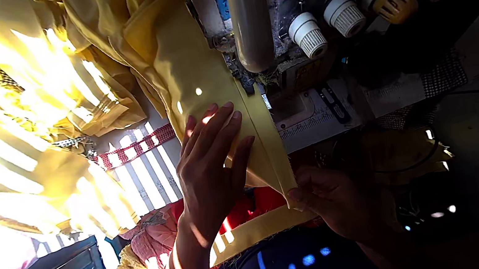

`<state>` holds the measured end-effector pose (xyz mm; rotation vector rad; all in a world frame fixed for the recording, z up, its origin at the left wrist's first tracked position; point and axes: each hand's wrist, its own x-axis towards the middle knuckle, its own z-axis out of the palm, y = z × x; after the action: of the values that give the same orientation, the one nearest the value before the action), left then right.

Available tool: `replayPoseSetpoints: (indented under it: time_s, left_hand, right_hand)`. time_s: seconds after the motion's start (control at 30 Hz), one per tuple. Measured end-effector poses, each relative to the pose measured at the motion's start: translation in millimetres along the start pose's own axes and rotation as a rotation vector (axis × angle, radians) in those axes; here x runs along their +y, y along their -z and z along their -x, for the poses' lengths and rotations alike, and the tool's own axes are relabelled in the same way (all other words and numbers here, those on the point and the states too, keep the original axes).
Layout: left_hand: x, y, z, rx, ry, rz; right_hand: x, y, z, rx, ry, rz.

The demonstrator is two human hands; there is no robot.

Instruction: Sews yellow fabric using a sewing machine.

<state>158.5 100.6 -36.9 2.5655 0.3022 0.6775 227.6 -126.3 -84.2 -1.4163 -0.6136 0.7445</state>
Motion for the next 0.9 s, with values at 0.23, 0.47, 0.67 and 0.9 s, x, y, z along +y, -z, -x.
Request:
replayPoseSetpoints:
  time_s: [0.23, 0.47, 0.67, 0.9]
  left_hand:
    - [-14.0, 6.3, -26.3, -0.061, -0.018, 0.006]
    - [-11.7, 12.0, -41.5, -0.075, 0.042, -0.064]
    - [17.9, -16.0, 3.7, 0.074, 0.019, -0.087]
    - [-1.7, -9.4, -12.3, 0.027, -0.030, -0.038]
  right_hand:
    - [-5.3, -3.5, -20.9, 0.024, 0.057, -0.002]
    - [-6.6, -8.0, -45.3, 0.067, 0.072, 0.055]
    - [-11.5, -7.9, -62.3, 0.093, 0.023, -0.005]
    - [-14.2, -10.8, -77.9, 0.127, 0.070, -0.016]
